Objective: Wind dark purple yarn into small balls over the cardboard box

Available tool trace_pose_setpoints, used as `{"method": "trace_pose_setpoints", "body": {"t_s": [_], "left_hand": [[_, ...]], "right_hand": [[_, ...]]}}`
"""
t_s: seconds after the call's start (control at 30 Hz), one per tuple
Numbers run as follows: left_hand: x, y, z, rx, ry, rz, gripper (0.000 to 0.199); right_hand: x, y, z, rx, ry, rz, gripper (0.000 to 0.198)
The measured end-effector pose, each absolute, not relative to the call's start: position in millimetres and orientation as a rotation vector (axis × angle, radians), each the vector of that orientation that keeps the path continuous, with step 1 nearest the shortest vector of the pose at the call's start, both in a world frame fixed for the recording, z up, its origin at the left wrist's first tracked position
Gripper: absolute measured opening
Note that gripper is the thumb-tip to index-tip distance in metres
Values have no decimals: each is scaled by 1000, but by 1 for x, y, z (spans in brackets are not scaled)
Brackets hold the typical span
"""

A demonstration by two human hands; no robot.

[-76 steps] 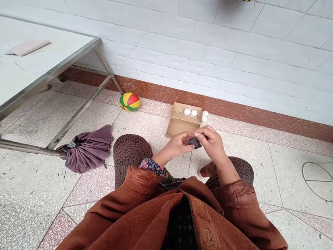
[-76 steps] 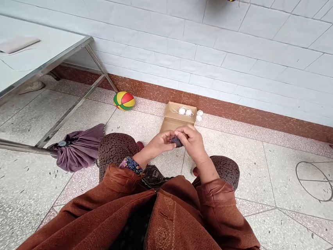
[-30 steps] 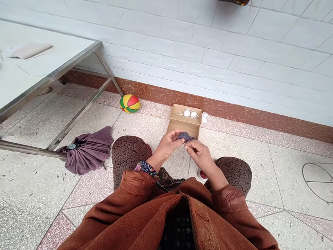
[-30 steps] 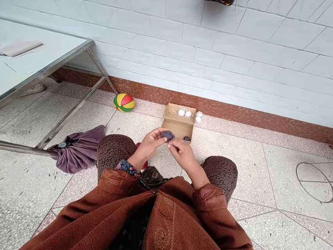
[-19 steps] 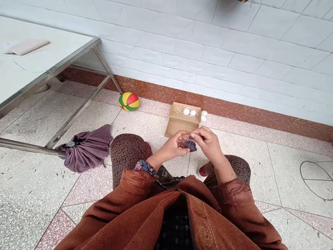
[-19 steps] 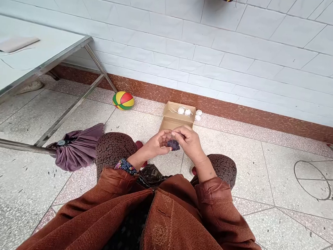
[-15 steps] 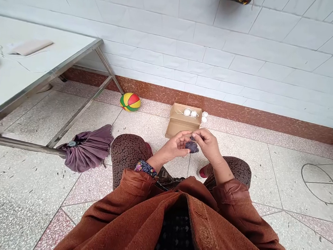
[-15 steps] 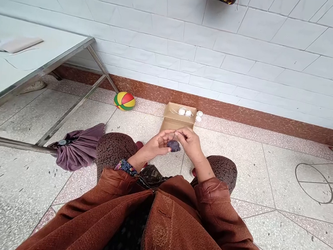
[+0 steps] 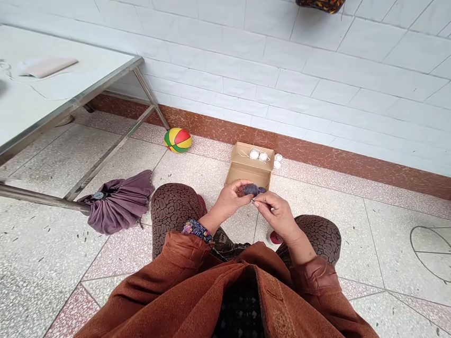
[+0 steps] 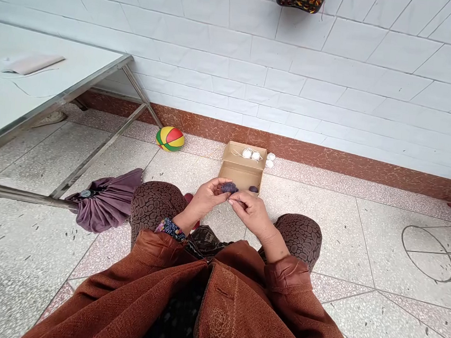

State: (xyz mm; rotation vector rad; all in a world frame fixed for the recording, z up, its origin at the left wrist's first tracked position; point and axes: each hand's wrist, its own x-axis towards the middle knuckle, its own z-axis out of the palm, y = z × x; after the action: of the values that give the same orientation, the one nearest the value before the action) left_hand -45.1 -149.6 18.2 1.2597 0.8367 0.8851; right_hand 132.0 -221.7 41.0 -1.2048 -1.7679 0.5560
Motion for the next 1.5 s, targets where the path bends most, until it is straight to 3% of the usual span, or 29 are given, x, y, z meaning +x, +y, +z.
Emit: {"method": "trace_pose_setpoints", "body": {"t_s": [0.1,0.27,0.33,0.57,0.87,1.07,1.17,1.37,1.5], "left_hand": [[-46,-151,19,1368,843,859,45],[-46,-157,27,1417,616,778,75],[-47,-159,33,1378,526,767,79],[-48,-159,37,1112,597,854,46],[-48,-145,18,1166,890,949,49],[-48,-152,26,1356,776,841,75],[-49,-156,32,1356,628,766,78],[-51,-156,37,1072,567,776,51],[-52,-152,29,924,622,828,47]], "right_hand": [[140,-216,59,-1201,-1747,525,17],[153,-193,64,-1231,-1727,508,22],[154,-188,54,-1264,-1682,530,23],[140,-202,11,-1368,-1583,627,28],[130,-219,36,-1268,-1736,668,23],[140,-208,67,-1184,-1730,591,17],[148,-193,65,-1240,-1685,555,19],[144,-182,22,-1372,-1540,652,26],[131,-193,2,-1355,-1606,670,28]]}}
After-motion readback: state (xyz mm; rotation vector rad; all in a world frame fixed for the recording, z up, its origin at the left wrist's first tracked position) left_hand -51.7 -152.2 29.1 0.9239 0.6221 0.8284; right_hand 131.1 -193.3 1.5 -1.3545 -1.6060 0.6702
